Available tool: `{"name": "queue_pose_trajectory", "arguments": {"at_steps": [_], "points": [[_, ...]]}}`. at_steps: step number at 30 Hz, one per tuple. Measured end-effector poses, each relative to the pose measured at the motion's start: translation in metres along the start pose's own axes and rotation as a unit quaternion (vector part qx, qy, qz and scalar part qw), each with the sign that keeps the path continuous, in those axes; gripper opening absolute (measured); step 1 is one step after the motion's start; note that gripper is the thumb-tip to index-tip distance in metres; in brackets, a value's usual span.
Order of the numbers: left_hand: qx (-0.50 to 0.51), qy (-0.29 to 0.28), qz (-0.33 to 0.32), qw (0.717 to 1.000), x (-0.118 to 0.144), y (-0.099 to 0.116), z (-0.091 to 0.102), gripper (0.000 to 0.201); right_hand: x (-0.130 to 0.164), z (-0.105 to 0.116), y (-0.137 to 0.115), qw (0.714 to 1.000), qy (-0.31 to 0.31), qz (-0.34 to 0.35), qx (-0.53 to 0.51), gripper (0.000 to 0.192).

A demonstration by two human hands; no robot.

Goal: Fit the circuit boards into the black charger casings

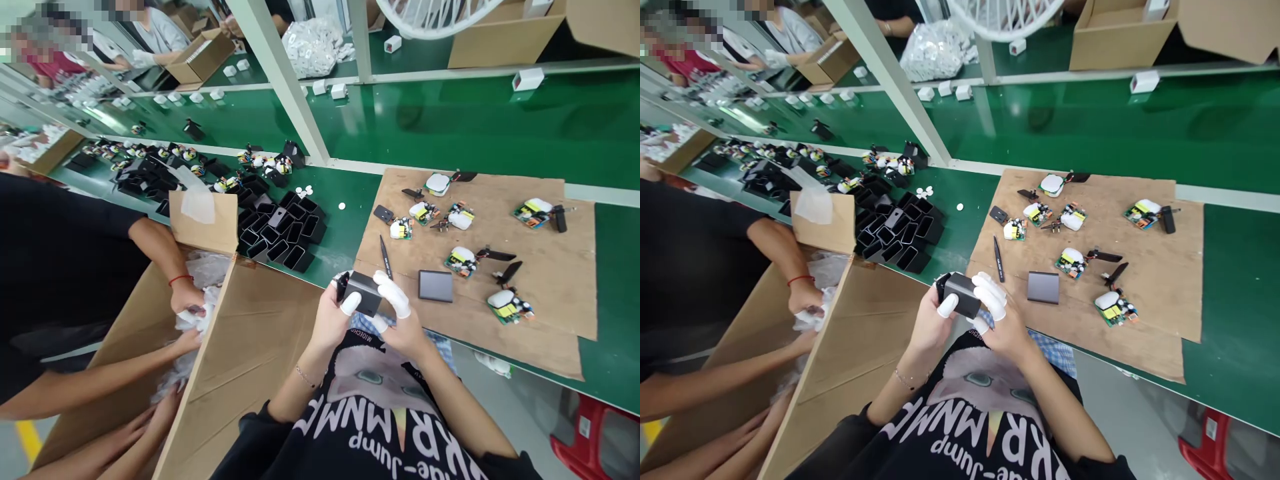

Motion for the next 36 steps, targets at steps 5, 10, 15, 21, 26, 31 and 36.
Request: {"name": "queue_pose_trajectory", "arguments": {"at_steps": [5,10,15,21,26,31,36], "points": [[-0.368,0.045,-0.149,0.917,-0.026,-0.004,0.045,0.054,0.014,0.009,-0.005,0.992,-0.038,-0.066,0.096,0.068],[-0.578,0.020,-0.249,0.777,-0.051,-0.016,0.074,0.054,0.024,0.037,-0.012,0.990,0.048,-0.095,0.091,0.062],[-0.629,0.036,-0.301,0.716,-0.047,-0.023,0.073,0.057,0.032,0.052,-0.013,0.986,0.094,-0.114,0.075,0.057],[-0.648,0.010,-0.274,0.711,-0.045,-0.034,0.065,0.059,0.045,0.062,-0.014,0.977,0.126,-0.167,0.032,0.050],[-0.653,-0.014,-0.294,0.698,-0.048,-0.035,0.067,0.056,0.051,0.068,-0.012,0.967,0.164,-0.190,-0.034,0.043],[-0.643,-0.008,-0.293,0.707,-0.050,-0.030,0.073,0.057,0.054,0.066,-0.012,0.960,0.172,-0.215,-0.054,0.040],[-0.630,0.003,-0.274,0.727,-0.048,-0.033,0.077,0.055,0.055,0.064,-0.015,0.957,0.159,-0.230,-0.072,0.040]]}}
Point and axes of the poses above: each hand's wrist, its own x-axis away from the middle knuckle, its own z-axis out of the back of the hand, y = z × x, the point moved 1 cm from there along -x, towards the middle knuckle, and after that the axes turned 6 degrees about -z, right-handed, at the moved point
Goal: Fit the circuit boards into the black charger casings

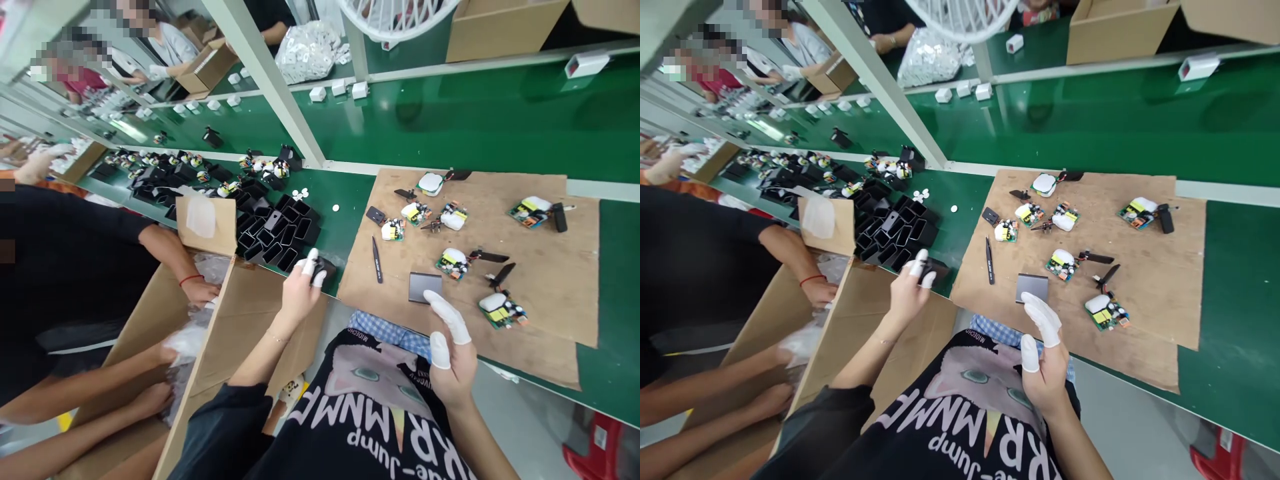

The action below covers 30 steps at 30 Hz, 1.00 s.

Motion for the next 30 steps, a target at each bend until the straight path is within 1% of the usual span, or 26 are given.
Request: {"name": "queue_pose_trajectory", "arguments": {"at_steps": [2,4,5,6,7,8,9,10,11,12,13,14,15,16,17,18,20,21,22,23,24,25,26,27,28,30], "points": [[0.031,0.004,0.043,0.999,0.001,0.000,0.000,0.055,0.001,0.000,0.000,1.000,-0.004,0.001,0.002,0.039],[0.069,-0.020,0.069,0.995,-0.002,0.004,0.002,0.055,0.000,-0.001,-0.001,1.000,-0.003,0.008,0.009,0.040],[0.104,-0.022,0.085,0.991,-0.005,0.008,0.005,0.054,-0.002,-0.002,-0.003,1.000,-0.006,0.016,0.017,0.041],[0.157,-0.002,0.114,0.981,-0.010,0.015,0.011,0.053,-0.005,-0.004,-0.006,0.999,-0.017,0.026,0.029,0.042],[0.235,0.038,0.156,0.959,-0.016,0.023,0.017,0.051,-0.010,-0.008,-0.011,0.998,-0.034,0.038,0.043,0.044],[0.333,0.085,0.211,0.915,-0.022,0.033,0.025,0.050,-0.016,-0.014,-0.017,0.995,-0.056,0.051,0.057,0.046],[0.442,0.125,0.266,0.847,-0.028,0.045,0.032,0.048,-0.023,-0.020,-0.024,0.992,-0.080,0.067,0.068,0.050],[0.550,0.142,0.312,0.762,-0.033,0.059,0.039,0.045,-0.031,-0.027,-0.032,0.988,-0.102,0.084,0.076,0.056],[0.641,0.125,0.348,0.672,-0.038,0.073,0.045,0.041,-0.038,-0.034,-0.041,0.984,-0.122,0.101,0.083,0.062],[0.715,0.087,0.375,0.584,-0.042,0.088,0.051,0.038,-0.045,-0.042,-0.050,0.980,-0.135,0.118,0.089,0.069],[0.767,0.043,0.393,0.505,-0.044,0.103,0.055,0.037,-0.050,-0.048,-0.059,0.976,-0.143,0.133,0.095,0.075],[0.801,0.010,0.402,0.443,-0.045,0.115,0.059,0.036,-0.055,-0.053,-0.066,0.973,-0.146,0.147,0.101,0.079],[0.821,-0.014,0.407,0.399,-0.044,0.124,0.061,0.036,-0.058,-0.058,-0.072,0.971,-0.147,0.158,0.106,0.081],[0.832,-0.025,0.411,0.372,-0.043,0.131,0.062,0.035,-0.059,-0.061,-0.077,0.969,-0.146,0.167,0.107,0.083],[0.836,-0.028,0.416,0.357,-0.042,0.135,0.061,0.034,-0.060,-0.063,-0.080,0.968,-0.144,0.177,0.104,0.084],[0.835,-0.026,0.423,0.350,-0.040,0.137,0.061,0.033,-0.060,-0.064,-0.082,0.967,-0.140,0.186,0.100,0.084],[0.828,-0.017,0.440,0.349,-0.037,0.136,0.058,0.029,-0.060,-0.065,-0.082,0.965,-0.138,0.199,0.100,0.085],[0.823,-0.014,0.445,0.354,-0.036,0.133,0.056,0.028,-0.060,-0.065,-0.080,0.962,-0.142,0.206,0.110,0.086],[0.818,-0.011,0.443,0.366,-0.034,0.130,0.055,0.027,-0.060,-0.066,-0.078,0.956,-0.152,0.215,0.127,0.085],[0.815,-0.010,0.433,0.385,-0.031,0.125,0.053,0.027,-0.061,-0.066,-0.074,0.949,-0.167,0.224,0.146,0.085],[0.811,-0.011,0.415,0.412,-0.028,0.120,0.053,0.028,-0.061,-0.067,-0.070,0.941,-0.184,0.232,0.166,0.084],[0.805,-0.015,0.391,0.446,-0.024,0.115,0.052,0.032,-0.062,-0.067,-0.065,0.934,-0.199,0.233,0.182,0.082],[0.794,-0.018,0.362,0.488,-0.019,0.109,0.052,0.038,-0.062,-0.068,-0.059,0.933,-0.207,0.226,0.190,0.079],[0.778,-0.019,0.330,0.535,-0.013,0.103,0.051,0.045,-0.062,-0.069,-0.054,0.938,-0.209,0.204,0.186,0.075],[0.757,-0.018,0.296,0.582,-0.007,0.097,0.051,0.054,-0.061,-0.070,-0.048,0.949,-0.210,0.167,0.163,0.071],[0.708,-0.005,0.236,0.666,0.005,0.090,0.050,0.071,-0.055,-0.073,-0.037,0.973,-0.211,0.077,0.054,0.062]]}}
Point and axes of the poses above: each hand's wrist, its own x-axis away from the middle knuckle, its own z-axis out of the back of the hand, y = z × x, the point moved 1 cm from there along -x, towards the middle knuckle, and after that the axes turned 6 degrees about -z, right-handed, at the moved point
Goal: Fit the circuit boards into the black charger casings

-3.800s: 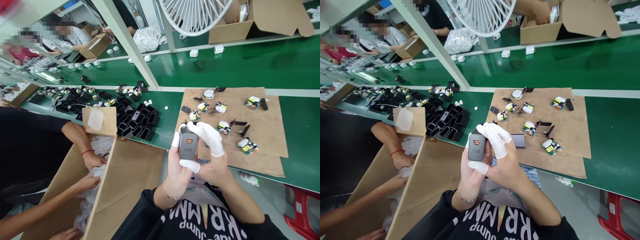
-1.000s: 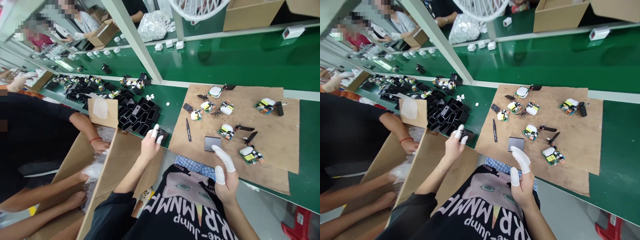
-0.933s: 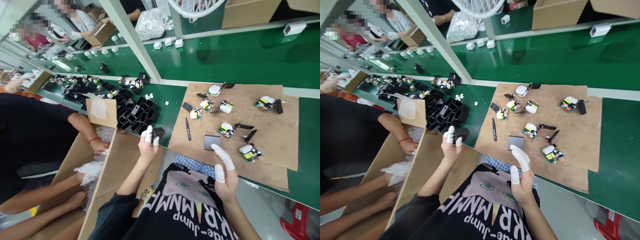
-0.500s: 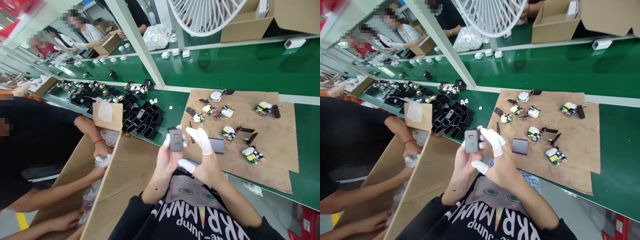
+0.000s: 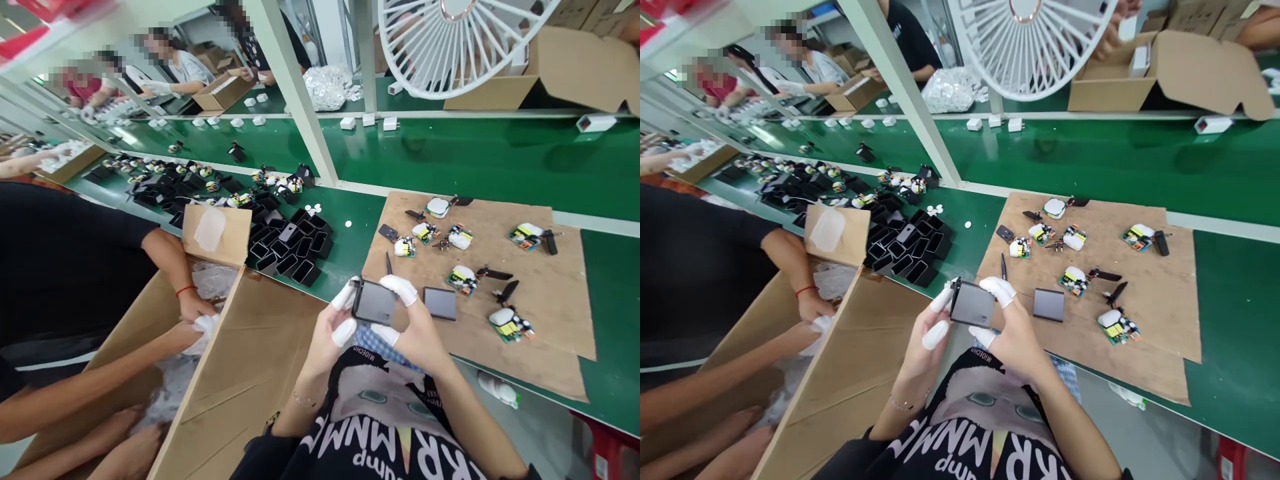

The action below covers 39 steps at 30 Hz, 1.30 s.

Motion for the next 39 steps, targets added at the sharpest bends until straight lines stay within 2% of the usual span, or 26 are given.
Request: {"name": "queue_pose_trajectory", "arguments": {"at_steps": [3,5,8,12,14,17,21,23,26,28,32,34,35,37,39], "points": [[-0.103,-0.019,-0.055,0.993,0.008,-0.004,0.003,0.093,0.011,-0.016,0.007,0.975,-0.015,-0.040,-0.219,0.060],[-0.141,-0.025,-0.052,0.988,0.010,-0.004,-0.002,0.095,0.018,-0.025,0.009,0.960,-0.027,-0.043,-0.275,0.062],[-0.155,-0.027,-0.036,0.987,0.008,-0.001,-0.010,0.080,0.027,-0.024,0.010,0.977,-0.029,-0.050,-0.203,0.055],[-0.190,-0.060,-0.027,0.980,0.003,0.004,-0.010,0.073,0.024,0.002,0.004,0.998,0.002,-0.006,-0.070,0.054],[-0.183,-0.082,-0.011,0.980,0.001,0.006,-0.005,0.074,0.014,0.016,-0.002,0.999,-0.018,0.033,-0.014,0.054],[-0.129,-0.136,0.041,0.981,-0.001,0.006,0.004,0.079,-0.006,0.027,-0.010,0.993,-0.056,0.099,0.033,0.049],[-0.076,-0.226,0.087,0.967,-0.002,0.002,0.008,0.081,-0.026,0.025,-0.016,0.983,-0.033,0.173,0.041,0.043],[-0.061,-0.225,0.091,0.968,-0.002,-0.001,0.008,0.083,-0.028,0.020,-0.015,0.988,0.005,0.146,0.040,0.042],[-0.039,-0.202,0.089,0.974,-0.001,-0.004,0.006,0.084,-0.025,0.017,-0.010,0.993,0.097,0.056,0.035,0.042],[-0.032,-0.201,0.093,0.975,0.001,-0.005,0.005,0.084,-0.021,0.019,-0.007,0.992,0.122,0.007,0.036,0.039],[-0.082,-0.130,0.053,0.987,0.001,-0.005,0.002,0.087,-0.006,0.021,-0.007,0.996,0.064,-0.062,-0.007,0.037],[-0.134,-0.102,0.017,0.986,-0.001,-0.006,0.000,0.081,0.006,0.015,-0.008,0.991,0.029,-0.095,-0.093,0.033],[-0.170,-0.094,-0.008,0.981,-0.002,-0.006,-0.002,0.078,0.012,0.010,-0.009,0.982,0.013,-0.119,-0.149,0.038],[-0.264,-0.086,-0.077,0.958,-0.003,-0.009,-0.004,0.071,0.023,-0.004,-0.008,0.951,-0.013,-0.181,-0.251,0.054],[-0.363,-0.082,-0.155,0.915,-0.003,-0.014,-0.005,0.061,0.030,-0.020,-0.008,0.915,-0.014,-0.246,-0.319,0.058]]}}
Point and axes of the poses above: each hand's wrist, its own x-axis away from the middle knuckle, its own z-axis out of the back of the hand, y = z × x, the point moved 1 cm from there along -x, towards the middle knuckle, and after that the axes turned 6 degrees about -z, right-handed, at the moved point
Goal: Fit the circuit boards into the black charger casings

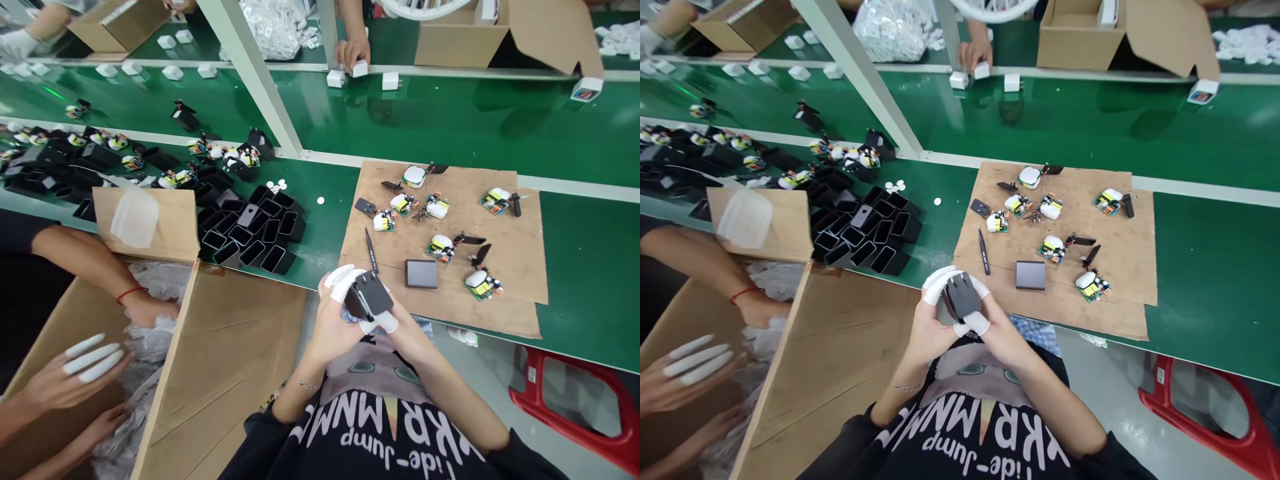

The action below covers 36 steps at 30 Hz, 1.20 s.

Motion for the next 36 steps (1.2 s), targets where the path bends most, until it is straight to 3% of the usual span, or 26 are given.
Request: {"name": "queue_pose_trajectory", "arguments": {"at_steps": [3,5,9,14,17,22,25,28,34,36], "points": [[-0.120,0.021,-0.075,0.990,0.005,-0.007,-0.007,0.053,-0.003,-0.013,0.009,0.993,0.022,-0.065,-0.099,0.057],[-0.152,0.036,-0.105,0.982,0.008,-0.011,-0.010,0.052,-0.007,-0.018,0.009,0.989,0.025,-0.071,-0.128,0.054],[-0.162,0.043,-0.134,0.977,0.011,-0.015,-0.014,0.053,-0.012,-0.021,0.007,0.989,0.044,-0.059,-0.131,0.046],[-0.149,0.048,-0.145,0.977,0.010,-0.022,-0.018,0.058,-0.019,-0.024,0.019,0.985,0.070,-0.070,-0.138,0.049],[-0.133,0.052,-0.093,0.985,0.012,-0.027,-0.020,0.059,-0.023,-0.021,0.020,0.986,0.050,-0.084,-0.138,0.050],[0.003,0.089,0.092,0.992,0.015,-0.027,-0.021,0.074,-0.020,-0.004,0.010,0.984,-0.038,-0.096,-0.144,0.075],[0.020,0.090,0.120,0.988,0.011,-0.020,-0.022,0.074,-0.017,0.001,0.007,0.983,-0.017,-0.113,-0.143,0.075],[-0.052,0.071,0.071,0.994,0.007,-0.011,-0.022,0.063,-0.016,-0.003,0.008,0.981,0.038,-0.129,-0.138,0.066],[-0.149,0.067,-0.112,0.980,0.001,-0.005,-0.023,0.061,-0.006,-0.008,0.019,0.965,0.156,-0.145,-0.151,0.062],[-0.158,0.054,-0.163,0.972,-0.005,-0.010,-0.023,0.065,-0.011,0.001,0.019,0.973,0.146,-0.117,-0.132,0.060]]}}
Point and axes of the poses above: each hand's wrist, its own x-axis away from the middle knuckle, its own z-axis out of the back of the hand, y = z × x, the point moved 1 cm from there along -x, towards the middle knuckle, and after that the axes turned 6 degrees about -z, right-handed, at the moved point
